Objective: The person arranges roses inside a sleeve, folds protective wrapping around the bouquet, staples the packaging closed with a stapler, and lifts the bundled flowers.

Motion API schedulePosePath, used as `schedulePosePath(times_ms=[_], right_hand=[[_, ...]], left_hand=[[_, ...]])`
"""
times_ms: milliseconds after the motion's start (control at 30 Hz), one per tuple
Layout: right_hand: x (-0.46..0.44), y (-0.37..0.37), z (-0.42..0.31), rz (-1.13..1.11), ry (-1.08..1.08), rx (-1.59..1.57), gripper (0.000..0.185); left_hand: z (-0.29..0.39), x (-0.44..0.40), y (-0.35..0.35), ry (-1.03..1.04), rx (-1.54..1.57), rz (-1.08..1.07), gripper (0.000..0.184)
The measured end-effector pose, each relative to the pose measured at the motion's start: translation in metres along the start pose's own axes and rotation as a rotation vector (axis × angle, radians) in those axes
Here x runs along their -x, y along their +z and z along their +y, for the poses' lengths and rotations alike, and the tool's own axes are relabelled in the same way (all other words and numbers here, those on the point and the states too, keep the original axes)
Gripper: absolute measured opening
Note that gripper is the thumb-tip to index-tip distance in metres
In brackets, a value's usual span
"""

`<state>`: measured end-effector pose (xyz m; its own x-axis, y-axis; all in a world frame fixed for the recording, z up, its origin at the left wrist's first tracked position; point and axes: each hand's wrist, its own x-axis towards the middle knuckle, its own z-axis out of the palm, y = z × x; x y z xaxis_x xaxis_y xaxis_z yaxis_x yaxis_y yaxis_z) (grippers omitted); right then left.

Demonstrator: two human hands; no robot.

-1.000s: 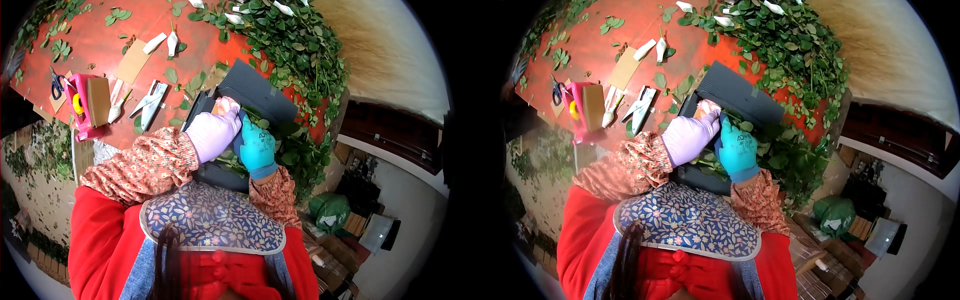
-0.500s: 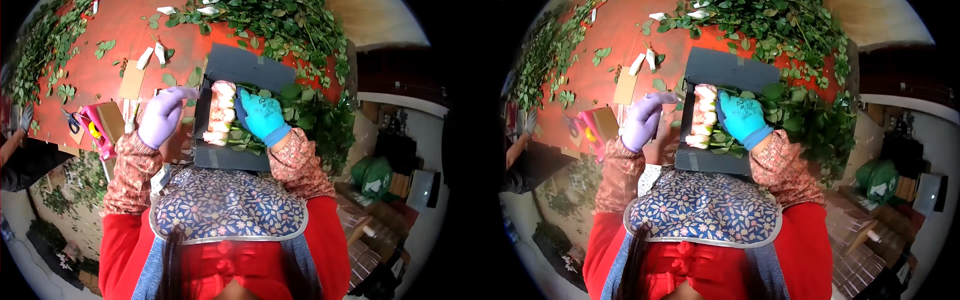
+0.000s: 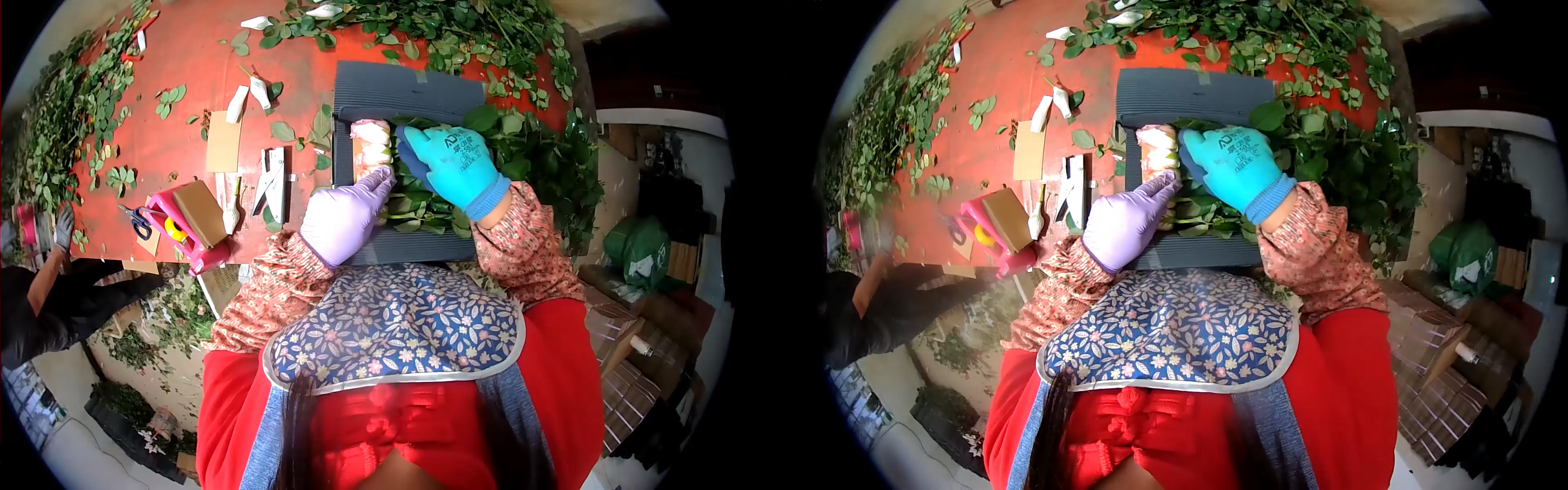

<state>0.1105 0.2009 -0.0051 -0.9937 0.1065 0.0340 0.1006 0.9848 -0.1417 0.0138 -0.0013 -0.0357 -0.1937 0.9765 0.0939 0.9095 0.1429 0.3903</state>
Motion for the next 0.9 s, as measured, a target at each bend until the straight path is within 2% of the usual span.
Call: schedulePosePath(times_ms=[33,100,133,167,233,367,567,667,700,767,800,900], right_hand=[[0.001,0.001,-0.001,0.001,0.008,-0.006,0.029],[-0.001,0.005,0.000,-0.312,0.020,0.061,0.024],[0.001,0.022,0.002,-0.265,-0.001,0.151,0.015],[0.000,0.028,0.005,-0.265,0.000,0.148,0.015],[-0.005,0.036,0.008,-0.193,-0.156,0.216,0.011],[-0.009,0.046,0.004,-0.177,-0.073,0.135,0.011],[-0.010,0.046,0.000,-0.145,-0.072,0.060,0.015],[-0.013,0.043,0.001,-0.158,-0.021,0.006,0.014],[-0.013,0.042,0.002,-0.161,-0.012,-0.047,0.014],[-0.011,0.042,0.004,-0.092,-0.007,-0.069,0.015],[-0.009,0.044,0.005,-0.071,-0.026,-0.074,0.015],[-0.003,0.050,0.005,-0.032,-0.038,-0.064,0.013]], left_hand=[[0.000,0.000,0.000,0.005,-0.001,-0.009,0.049],[0.000,-0.001,-0.001,-0.013,0.065,-0.022,0.045],[-0.002,-0.001,0.000,-0.010,0.063,-0.026,0.045],[-0.002,0.000,0.003,-0.011,0.073,-0.012,0.044],[-0.002,0.001,0.004,-0.018,0.084,0.002,0.042],[0.002,0.002,-0.001,-0.047,0.038,-0.051,0.043],[0.002,0.003,0.004,-0.065,-0.010,-0.085,0.044],[-0.008,-0.002,0.003,-0.019,0.312,0.072,0.038],[-0.015,-0.004,0.002,0.002,0.295,0.069,0.038],[-0.026,-0.007,0.003,0.055,0.572,0.169,0.038],[-0.020,-0.008,-0.011,-0.101,0.749,0.163,0.043],[-0.043,-0.010,-0.027,-0.111,0.610,0.302,0.039]])
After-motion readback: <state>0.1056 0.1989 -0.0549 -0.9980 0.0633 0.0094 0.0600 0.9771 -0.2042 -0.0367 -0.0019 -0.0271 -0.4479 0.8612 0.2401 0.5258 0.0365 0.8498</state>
